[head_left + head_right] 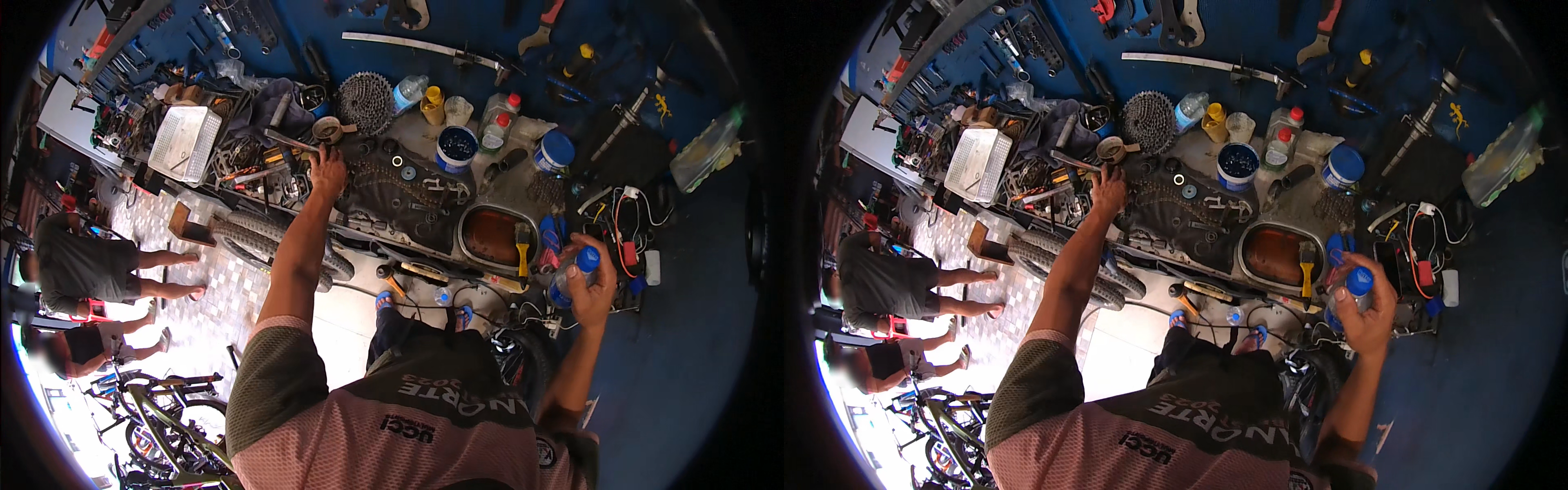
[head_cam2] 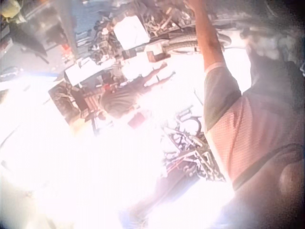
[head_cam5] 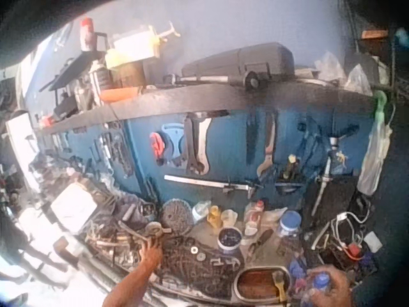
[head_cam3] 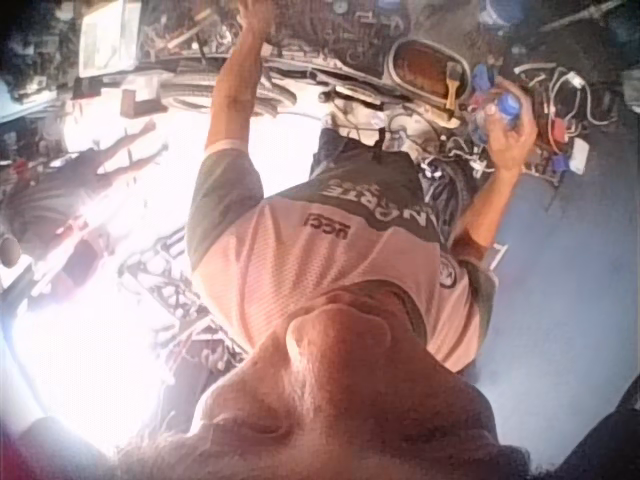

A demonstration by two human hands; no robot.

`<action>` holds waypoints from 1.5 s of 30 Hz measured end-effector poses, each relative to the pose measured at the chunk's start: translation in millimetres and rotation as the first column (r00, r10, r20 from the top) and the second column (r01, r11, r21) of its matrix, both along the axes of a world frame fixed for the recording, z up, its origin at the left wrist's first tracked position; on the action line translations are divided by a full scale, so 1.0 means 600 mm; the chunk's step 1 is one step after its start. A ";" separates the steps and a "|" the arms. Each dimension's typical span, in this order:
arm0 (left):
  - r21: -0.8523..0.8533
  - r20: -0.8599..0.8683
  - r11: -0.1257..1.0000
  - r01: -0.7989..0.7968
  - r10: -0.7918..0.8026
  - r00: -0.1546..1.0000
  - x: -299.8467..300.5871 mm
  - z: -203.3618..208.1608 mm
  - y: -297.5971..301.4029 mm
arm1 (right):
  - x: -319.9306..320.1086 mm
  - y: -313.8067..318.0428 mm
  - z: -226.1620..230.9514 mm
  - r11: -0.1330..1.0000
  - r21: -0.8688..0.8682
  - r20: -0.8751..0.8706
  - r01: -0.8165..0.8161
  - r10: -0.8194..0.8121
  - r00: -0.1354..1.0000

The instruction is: The person pours a cleaning liquid into a metal tray, then repeatedly dips and scrubs a bicycle chain using a brush and water. The chain is handled one at a time and scrubbed thoroughly in the tray.

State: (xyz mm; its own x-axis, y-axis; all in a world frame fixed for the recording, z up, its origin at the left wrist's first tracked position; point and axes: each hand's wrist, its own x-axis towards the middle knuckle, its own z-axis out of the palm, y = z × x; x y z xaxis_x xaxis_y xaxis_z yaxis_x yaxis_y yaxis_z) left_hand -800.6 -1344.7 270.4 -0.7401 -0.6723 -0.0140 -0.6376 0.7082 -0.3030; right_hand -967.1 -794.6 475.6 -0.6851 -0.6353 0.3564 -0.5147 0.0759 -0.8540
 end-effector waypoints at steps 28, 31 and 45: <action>0.637 -0.737 0.076 0.767 -0.231 0.635 -0.232 0.199 0.495 | -0.096 -0.092 -0.066 0.666 0.744 -0.045 -0.050 0.124 0.991; 0.608 -0.745 0.118 0.785 -0.256 0.615 -0.250 0.175 0.490 | -0.104 -0.089 -0.079 0.673 0.740 -0.104 -0.016 0.137 0.985; 0.917 -0.389 -0.119 0.382 -0.041 0.921 -0.254 0.141 0.454 | -0.111 -0.115 -0.081 0.564 0.826 -0.202 0.018 0.266 0.942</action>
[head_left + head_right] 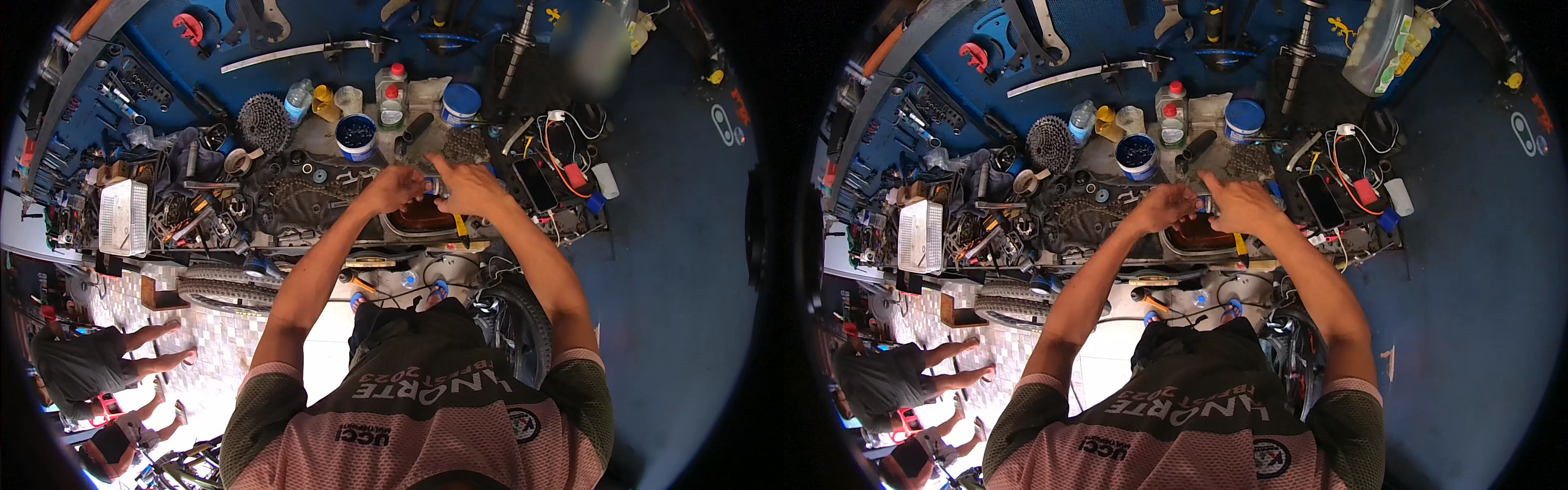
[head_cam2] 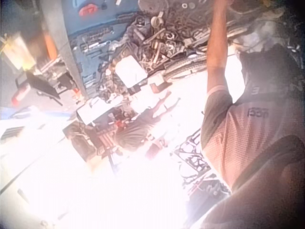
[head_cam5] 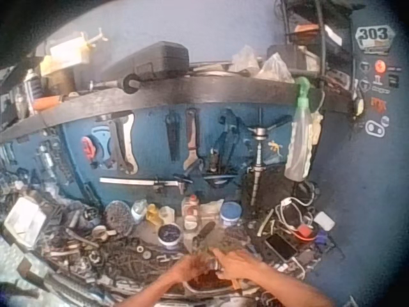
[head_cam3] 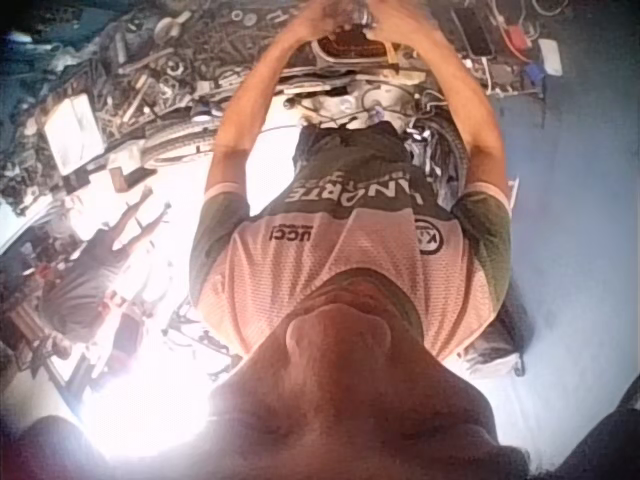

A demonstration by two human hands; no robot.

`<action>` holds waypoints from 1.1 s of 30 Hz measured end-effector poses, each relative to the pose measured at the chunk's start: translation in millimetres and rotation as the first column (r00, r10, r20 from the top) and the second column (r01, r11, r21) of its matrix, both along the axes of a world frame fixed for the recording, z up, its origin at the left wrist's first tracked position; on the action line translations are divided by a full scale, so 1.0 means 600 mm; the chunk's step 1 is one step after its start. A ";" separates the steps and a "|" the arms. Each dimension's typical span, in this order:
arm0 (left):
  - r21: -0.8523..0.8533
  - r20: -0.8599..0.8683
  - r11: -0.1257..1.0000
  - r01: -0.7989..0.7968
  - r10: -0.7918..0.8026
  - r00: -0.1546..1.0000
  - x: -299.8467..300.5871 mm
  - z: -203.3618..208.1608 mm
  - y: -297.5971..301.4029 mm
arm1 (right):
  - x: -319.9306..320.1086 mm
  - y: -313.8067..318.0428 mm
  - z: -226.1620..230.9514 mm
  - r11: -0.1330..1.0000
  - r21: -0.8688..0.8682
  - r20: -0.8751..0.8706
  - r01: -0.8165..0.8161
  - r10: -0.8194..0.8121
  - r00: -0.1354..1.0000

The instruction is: The person pours a cleaning liquid into a metal tray, then repeatedly dips and scrubs a bicycle chain using a brush and water. The chain is handled one at a time and scrubbed thoroughly in the tray.

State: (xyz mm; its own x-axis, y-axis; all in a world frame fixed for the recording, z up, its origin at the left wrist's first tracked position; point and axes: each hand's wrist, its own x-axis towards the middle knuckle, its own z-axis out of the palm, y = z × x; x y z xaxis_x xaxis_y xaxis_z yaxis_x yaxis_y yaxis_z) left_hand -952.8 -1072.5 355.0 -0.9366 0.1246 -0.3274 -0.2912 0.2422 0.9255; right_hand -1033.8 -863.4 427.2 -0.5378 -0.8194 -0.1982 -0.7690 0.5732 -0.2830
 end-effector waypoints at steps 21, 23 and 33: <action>0.178 0.102 0.954 -0.241 0.225 0.969 0.011 -0.039 0.035 | 0.004 -0.011 -0.026 0.983 -0.049 -0.272 -0.175 0.156 0.950; 0.143 0.157 0.961 -0.237 0.215 0.964 0.008 -0.027 0.038 | -0.001 -0.005 -0.032 0.985 -0.042 -0.272 -0.169 0.152 0.950; 0.196 -0.386 0.977 -0.087 0.158 0.909 0.012 -0.036 0.040 | -0.006 0.001 0.003 0.999 -0.010 -0.076 -0.047 0.046 0.996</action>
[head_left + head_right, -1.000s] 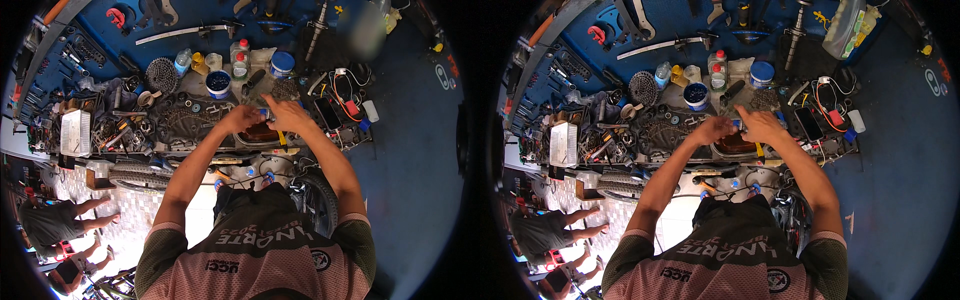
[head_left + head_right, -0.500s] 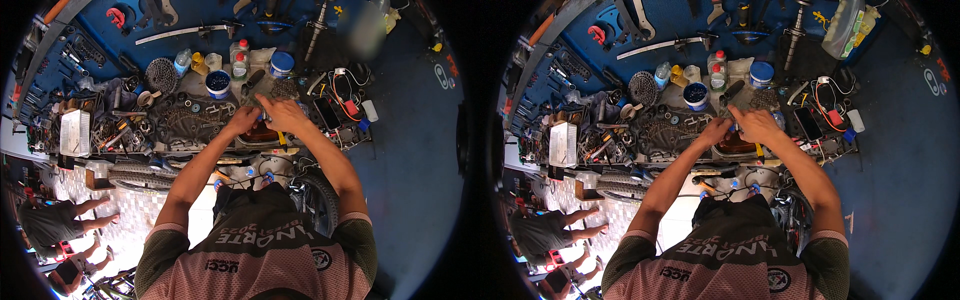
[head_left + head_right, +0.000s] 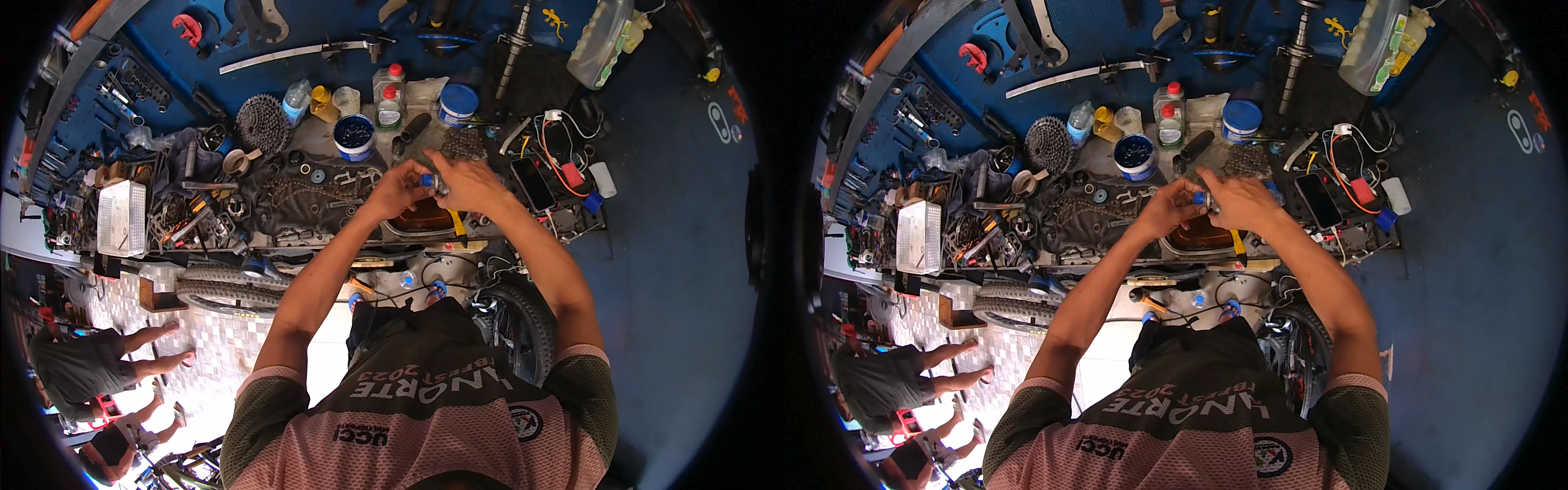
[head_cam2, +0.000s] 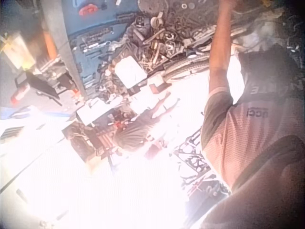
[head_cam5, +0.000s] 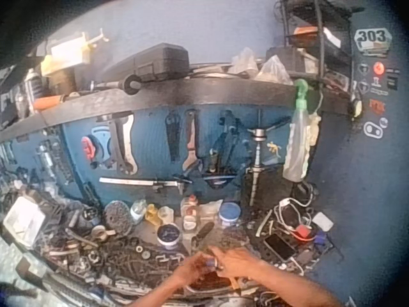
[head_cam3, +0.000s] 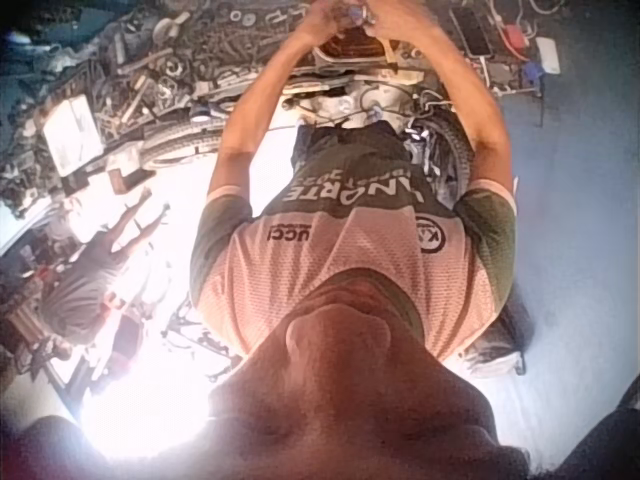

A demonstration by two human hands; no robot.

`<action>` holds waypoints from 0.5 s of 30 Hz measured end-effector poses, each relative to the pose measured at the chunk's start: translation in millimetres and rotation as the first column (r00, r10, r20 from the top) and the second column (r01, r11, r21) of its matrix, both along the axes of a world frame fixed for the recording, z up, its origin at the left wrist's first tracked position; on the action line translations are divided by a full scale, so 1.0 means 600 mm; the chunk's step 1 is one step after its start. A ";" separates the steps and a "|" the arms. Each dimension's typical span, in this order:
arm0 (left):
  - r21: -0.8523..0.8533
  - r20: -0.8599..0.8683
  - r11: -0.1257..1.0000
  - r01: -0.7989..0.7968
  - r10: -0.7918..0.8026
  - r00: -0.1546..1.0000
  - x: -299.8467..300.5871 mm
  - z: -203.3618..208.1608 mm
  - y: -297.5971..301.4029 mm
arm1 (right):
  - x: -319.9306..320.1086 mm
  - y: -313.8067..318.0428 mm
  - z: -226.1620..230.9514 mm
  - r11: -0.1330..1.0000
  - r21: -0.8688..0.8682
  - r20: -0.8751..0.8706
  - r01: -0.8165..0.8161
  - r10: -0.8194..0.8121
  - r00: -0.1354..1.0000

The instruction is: The person pours a cleaning liquid into a metal tray, then repeatedly dips and scrubs a bicycle chain using a brush and water. The chain is handled one at a time and scrubbed thoroughly in the tray.

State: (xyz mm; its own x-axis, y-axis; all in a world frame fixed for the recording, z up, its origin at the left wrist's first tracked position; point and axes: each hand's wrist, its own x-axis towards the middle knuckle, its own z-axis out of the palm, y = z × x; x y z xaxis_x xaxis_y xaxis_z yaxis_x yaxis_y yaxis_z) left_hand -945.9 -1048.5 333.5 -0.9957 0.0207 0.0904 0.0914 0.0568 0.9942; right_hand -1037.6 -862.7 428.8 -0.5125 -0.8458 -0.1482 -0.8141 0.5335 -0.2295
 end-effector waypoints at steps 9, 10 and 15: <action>-0.065 0.459 0.977 -0.204 0.210 0.863 0.005 -0.007 -0.030 | -0.020 0.022 -0.034 0.997 -0.017 -0.162 -0.070 0.067 0.985; -0.159 0.415 0.969 -0.190 0.240 0.877 0.007 -0.014 -0.033 | -0.028 0.027 -0.047 0.995 -0.016 -0.187 -0.100 0.095 0.978; -0.521 0.160 0.825 -0.220 0.348 0.924 0.033 -0.046 -0.057 | -0.044 0.024 -0.053 0.981 0.139 -0.199 -0.134 0.161 0.967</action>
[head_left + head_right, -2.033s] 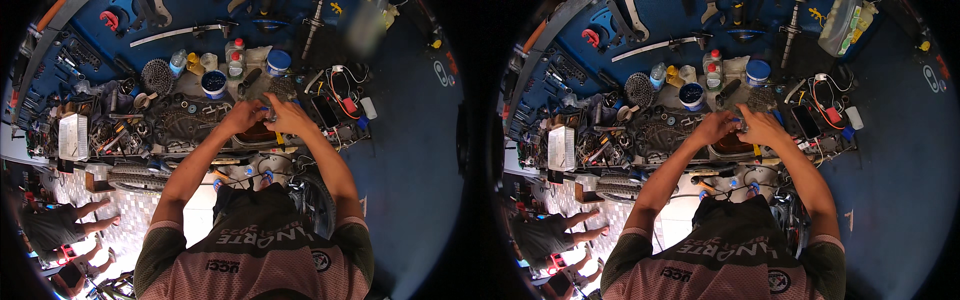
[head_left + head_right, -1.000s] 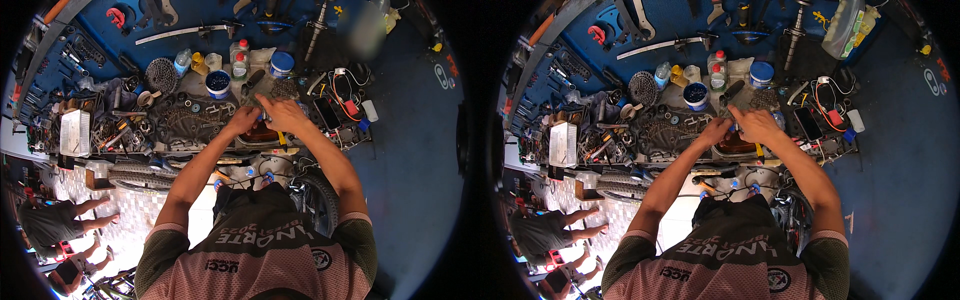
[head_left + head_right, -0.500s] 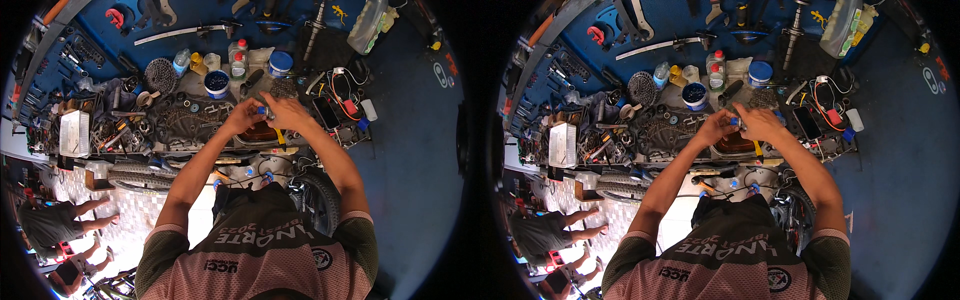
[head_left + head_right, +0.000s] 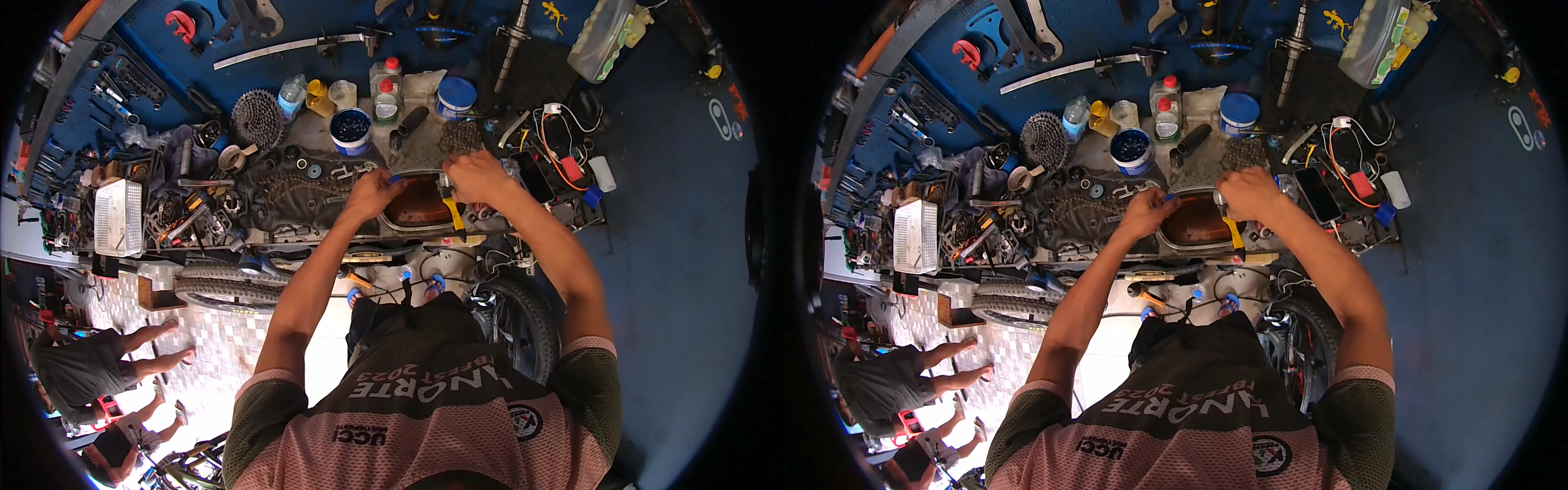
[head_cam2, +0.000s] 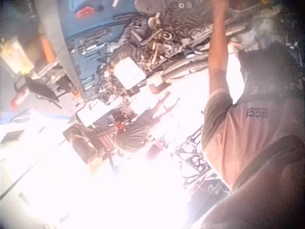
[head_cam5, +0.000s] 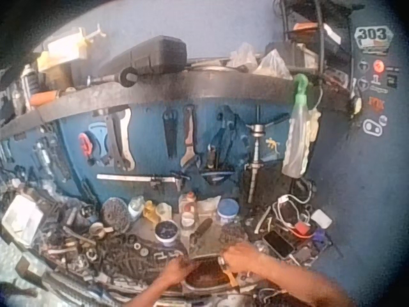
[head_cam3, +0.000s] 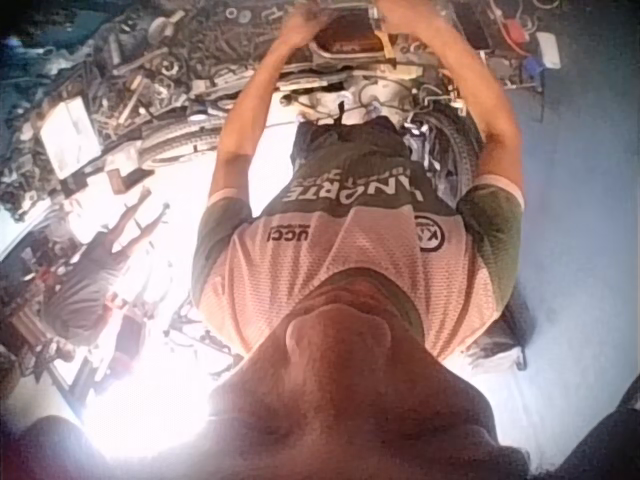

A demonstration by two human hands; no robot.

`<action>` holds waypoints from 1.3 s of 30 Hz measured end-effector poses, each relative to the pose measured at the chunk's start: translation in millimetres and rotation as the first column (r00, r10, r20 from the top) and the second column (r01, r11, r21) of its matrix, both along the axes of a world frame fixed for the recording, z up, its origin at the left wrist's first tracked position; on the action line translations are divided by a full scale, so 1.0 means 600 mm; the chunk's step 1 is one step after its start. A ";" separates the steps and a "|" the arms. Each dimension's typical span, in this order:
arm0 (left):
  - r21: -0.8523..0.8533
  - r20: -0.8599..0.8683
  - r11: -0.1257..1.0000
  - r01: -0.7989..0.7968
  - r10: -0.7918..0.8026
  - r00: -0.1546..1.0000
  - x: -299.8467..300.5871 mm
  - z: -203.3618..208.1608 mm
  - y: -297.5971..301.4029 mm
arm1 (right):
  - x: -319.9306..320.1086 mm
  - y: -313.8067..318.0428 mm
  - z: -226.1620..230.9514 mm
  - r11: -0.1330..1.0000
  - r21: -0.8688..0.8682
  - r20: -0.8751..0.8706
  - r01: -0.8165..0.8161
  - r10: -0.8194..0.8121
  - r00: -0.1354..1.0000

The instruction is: The person pours a cleaning liquid into a metal tray, then repeatedly dips and scrubs a bicycle chain using a brush and water. The chain is handled one at a time and scrubbed thoroughly in the tray.

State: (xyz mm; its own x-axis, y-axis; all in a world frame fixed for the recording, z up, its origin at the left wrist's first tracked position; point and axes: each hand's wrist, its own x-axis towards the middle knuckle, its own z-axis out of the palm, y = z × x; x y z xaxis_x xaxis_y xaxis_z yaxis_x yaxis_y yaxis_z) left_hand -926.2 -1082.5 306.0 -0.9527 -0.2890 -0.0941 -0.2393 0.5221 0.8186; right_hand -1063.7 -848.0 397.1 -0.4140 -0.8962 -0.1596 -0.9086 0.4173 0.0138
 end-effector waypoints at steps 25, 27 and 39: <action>0.051 0.070 0.993 -0.108 0.105 0.992 0.062 -0.018 -0.025 | -0.001 -0.061 0.076 0.960 0.276 -0.095 -0.056 0.085 0.992; 0.044 0.066 0.994 -0.102 0.099 0.993 0.062 -0.018 -0.026 | 0.000 -0.068 0.082 0.961 0.266 -0.113 -0.070 0.103 0.988; 0.151 0.014 0.984 -0.095 0.094 0.995 0.054 -0.033 -0.027 | 0.025 -0.097 0.099 0.959 0.255 -0.144 -0.122 0.162 0.976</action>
